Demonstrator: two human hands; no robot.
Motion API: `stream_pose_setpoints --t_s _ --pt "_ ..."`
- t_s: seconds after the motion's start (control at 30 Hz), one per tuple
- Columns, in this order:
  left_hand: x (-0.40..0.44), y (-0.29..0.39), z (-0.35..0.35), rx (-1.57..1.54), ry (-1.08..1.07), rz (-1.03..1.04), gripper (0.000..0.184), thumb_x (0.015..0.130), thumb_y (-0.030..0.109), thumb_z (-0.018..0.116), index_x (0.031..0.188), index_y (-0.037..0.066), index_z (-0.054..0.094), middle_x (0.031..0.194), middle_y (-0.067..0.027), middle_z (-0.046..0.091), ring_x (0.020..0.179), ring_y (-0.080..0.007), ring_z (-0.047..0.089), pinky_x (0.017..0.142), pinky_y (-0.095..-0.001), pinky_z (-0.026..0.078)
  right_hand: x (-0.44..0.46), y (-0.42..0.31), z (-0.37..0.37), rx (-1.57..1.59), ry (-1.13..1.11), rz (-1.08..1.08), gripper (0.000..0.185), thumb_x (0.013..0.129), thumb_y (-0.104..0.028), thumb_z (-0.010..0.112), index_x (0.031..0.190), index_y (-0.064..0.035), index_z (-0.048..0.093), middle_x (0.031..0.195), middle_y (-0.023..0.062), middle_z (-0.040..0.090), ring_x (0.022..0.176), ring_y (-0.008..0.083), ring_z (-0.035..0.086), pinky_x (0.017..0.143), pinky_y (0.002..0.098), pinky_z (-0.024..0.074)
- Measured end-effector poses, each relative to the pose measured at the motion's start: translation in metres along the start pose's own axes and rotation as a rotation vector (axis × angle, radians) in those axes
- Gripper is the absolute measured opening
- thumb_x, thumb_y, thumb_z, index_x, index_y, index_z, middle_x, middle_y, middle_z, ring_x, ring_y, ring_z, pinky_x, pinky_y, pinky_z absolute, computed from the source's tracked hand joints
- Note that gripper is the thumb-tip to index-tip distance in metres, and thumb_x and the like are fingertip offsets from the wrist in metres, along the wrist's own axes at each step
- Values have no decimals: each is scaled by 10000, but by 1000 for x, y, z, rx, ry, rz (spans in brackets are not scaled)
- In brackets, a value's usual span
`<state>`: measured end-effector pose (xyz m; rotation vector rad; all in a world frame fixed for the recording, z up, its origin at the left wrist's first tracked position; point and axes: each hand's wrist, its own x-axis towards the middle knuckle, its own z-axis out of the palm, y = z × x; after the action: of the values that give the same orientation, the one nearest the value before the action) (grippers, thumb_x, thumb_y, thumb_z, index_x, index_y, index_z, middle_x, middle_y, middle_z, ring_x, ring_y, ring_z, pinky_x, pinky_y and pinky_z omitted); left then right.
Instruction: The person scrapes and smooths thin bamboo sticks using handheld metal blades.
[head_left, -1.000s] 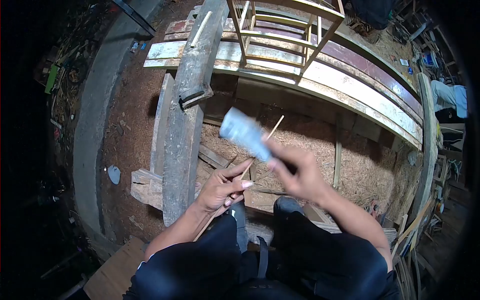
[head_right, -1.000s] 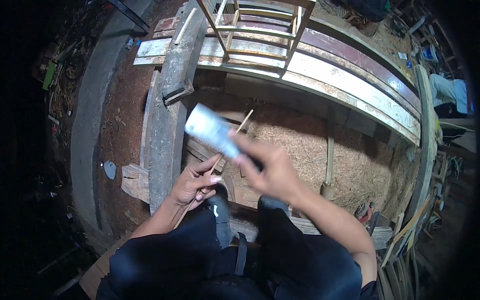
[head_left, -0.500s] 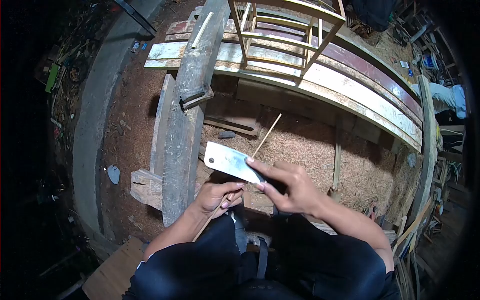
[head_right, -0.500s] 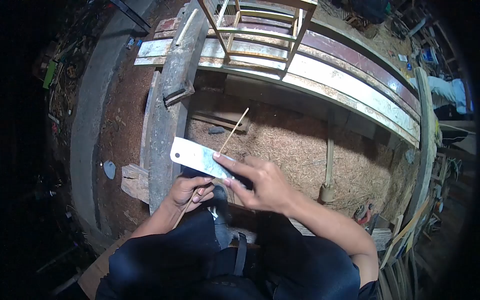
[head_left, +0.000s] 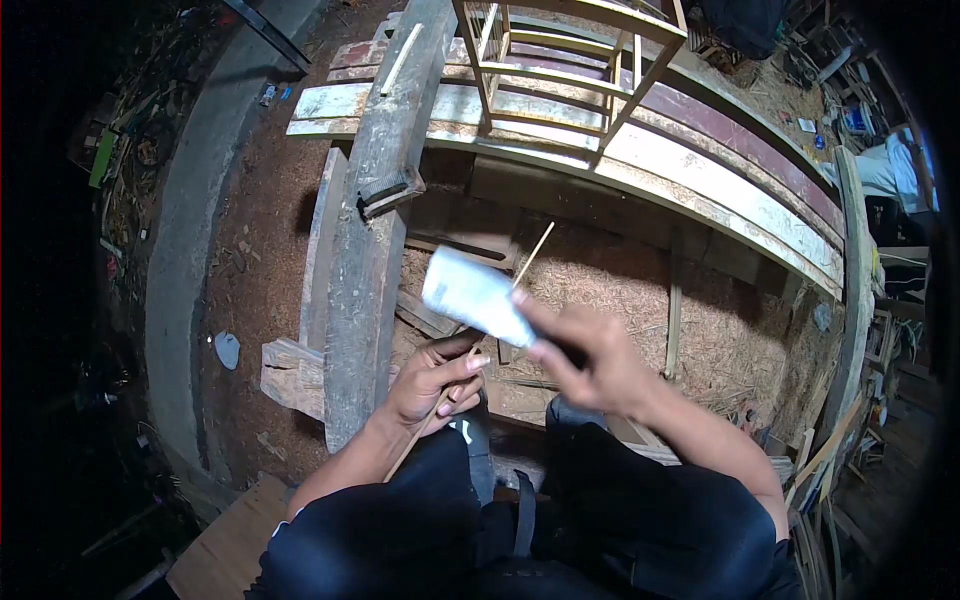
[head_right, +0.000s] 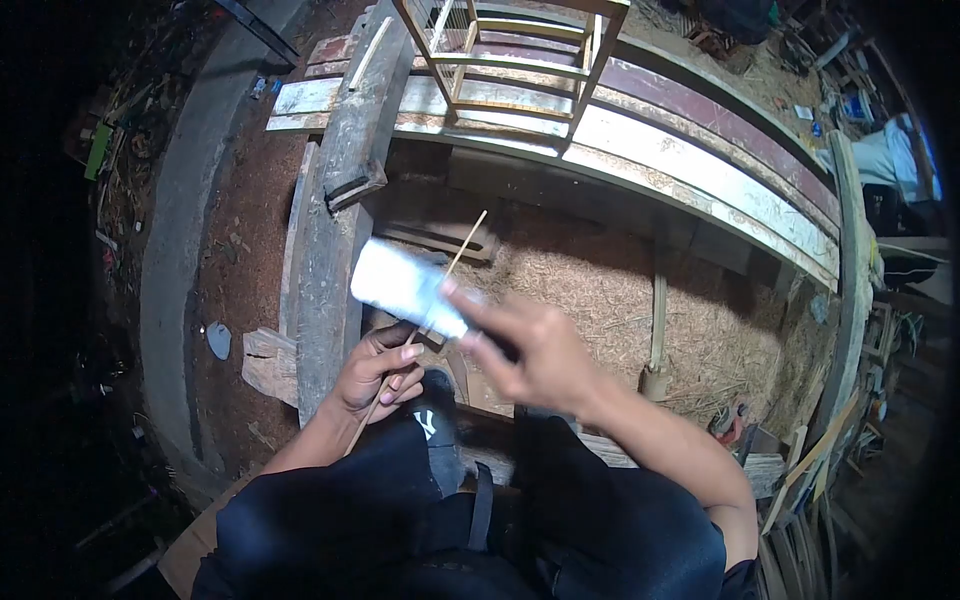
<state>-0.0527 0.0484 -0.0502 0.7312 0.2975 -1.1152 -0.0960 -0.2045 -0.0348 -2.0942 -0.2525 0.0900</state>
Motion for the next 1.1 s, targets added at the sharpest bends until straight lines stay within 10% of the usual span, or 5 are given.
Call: stream_pose_setpoints --t_s 0.17,0.33,0.43,0.57,1.1 --pt "1 2 18 -69 -6 39 257 1017 87 569 1260 11 604 632 4 476 467 -55 399 440 -204 299 15 26 1 64 343 18 514 915 -238 708 1417 -186 608 715 159 632 594 278 637 625 383 546" --pt "1 -6 -2 -61 62 18 274 1015 108 577 1272 14 598 622 7 489 457 -57 403 432 -205 294 -4 -7 12 -27 -137 36 530 919 -238 696 1433 -177 586 754 162 660 618 271 652 671 410 572" --pt "2 2 20 2 73 65 415 1017 89 572 1424 26 523 617 25 459 458 -46 390 431 -197 301 13 17 8 234 215 92 512 909 -204 700 1405 -122 607 801 193 685 656 282 673 702 430 575" --pt "1 -9 -8 -27 95 17 358 1017 86 569 1370 24 564 612 20 463 451 -50 387 427 -199 295 -4 -6 13 46 -78 -20 493 924 -233 679 1404 -141 614 776 192 678 632 311 661 685 442 568" --pt "10 0 4 -1 46 -6 78 1008 100 582 1032 29 606 626 26 455 440 -47 363 440 -205 271 1 1 11 -45 22 22 553 882 -265 750 1416 -247 608 630 131 543 518 275 549 504 412 455"
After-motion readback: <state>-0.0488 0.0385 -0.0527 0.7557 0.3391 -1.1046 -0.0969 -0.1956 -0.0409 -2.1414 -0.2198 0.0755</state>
